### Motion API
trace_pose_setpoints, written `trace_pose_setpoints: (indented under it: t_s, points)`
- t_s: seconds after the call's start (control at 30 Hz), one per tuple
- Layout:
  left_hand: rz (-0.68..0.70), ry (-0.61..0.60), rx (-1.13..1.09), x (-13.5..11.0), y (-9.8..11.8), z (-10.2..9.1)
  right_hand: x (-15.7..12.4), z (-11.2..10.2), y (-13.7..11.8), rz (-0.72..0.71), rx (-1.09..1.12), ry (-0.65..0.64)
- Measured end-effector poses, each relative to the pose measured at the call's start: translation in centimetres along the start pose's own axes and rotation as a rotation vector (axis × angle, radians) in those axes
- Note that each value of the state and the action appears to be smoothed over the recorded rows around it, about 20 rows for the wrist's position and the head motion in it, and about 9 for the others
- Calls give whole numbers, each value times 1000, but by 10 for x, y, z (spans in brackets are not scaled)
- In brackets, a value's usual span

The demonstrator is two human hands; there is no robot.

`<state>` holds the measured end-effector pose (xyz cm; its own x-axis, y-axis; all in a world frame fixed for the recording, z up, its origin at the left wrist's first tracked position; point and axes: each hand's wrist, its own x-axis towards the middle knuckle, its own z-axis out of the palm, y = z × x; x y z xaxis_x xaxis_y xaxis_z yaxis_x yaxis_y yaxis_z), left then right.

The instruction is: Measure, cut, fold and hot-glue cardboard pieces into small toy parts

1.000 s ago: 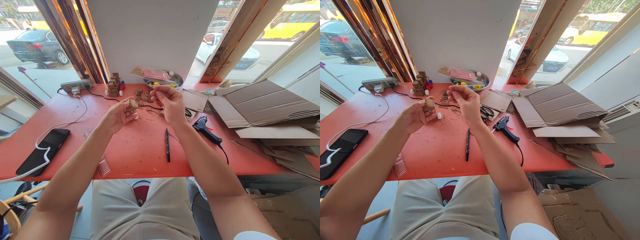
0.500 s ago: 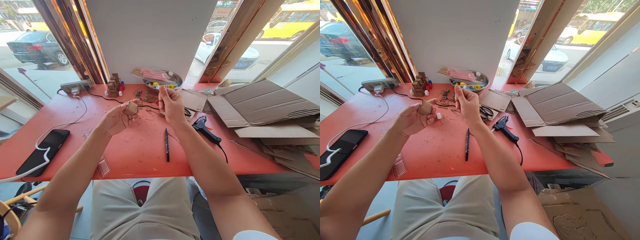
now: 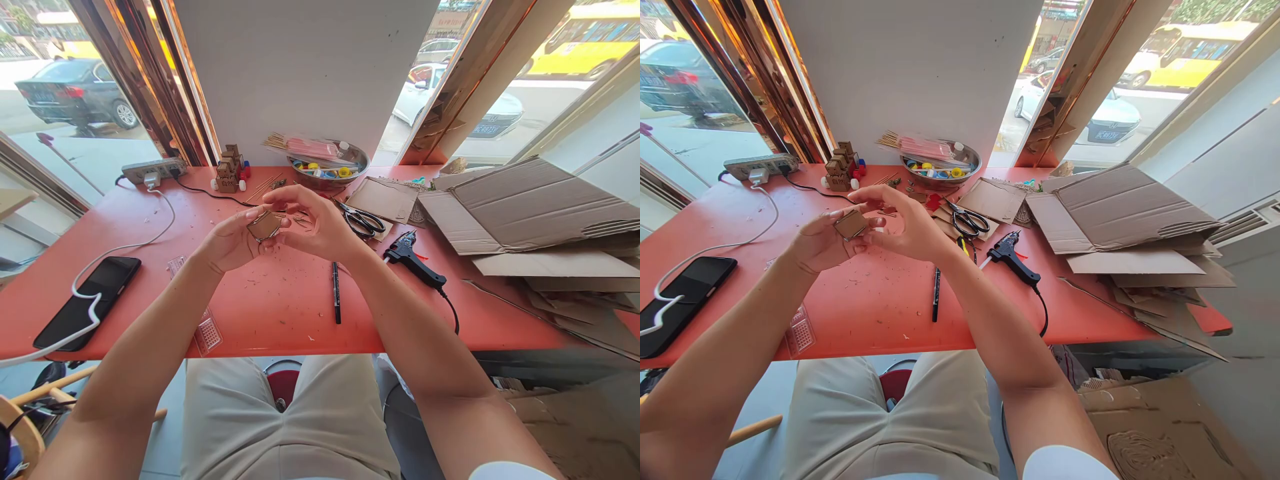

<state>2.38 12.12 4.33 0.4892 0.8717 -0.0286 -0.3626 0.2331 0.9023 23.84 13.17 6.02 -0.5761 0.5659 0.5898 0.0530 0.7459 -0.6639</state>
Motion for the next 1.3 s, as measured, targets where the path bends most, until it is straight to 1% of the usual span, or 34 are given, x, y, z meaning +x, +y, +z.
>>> trace_pose_setpoints:
  t_s: [0.07,0.13,0.27,0.37,0.53,0.63,0.77,0.87,1.0,1.3]
  points:
    - [-16,-44,2,-1,0,1,0,3,-2,-15,-29,-10]
    - [-18,-59,11,-1,0,2,0,4,-3,-23,-39,-23]
    - [-8,-44,7,-2,0,5,0,5,-5,-45,-40,-31]
    - [-13,-47,0,-1,0,5,1,6,-7,-32,-88,-19]
    - [-14,-10,52,1,-3,4,0,10,-12,-29,-142,-7]
    - [31,-12,75,4,-6,4,0,12,-13,4,-177,6]
    - [142,52,79,5,-6,4,0,11,-7,20,-264,64]
    - [190,106,93,3,-5,7,0,9,0,38,-341,109]
    - [204,149,104,0,-5,13,-1,8,5,92,-411,111]
    - [198,231,90,0,-4,24,-1,10,0,165,-509,125]
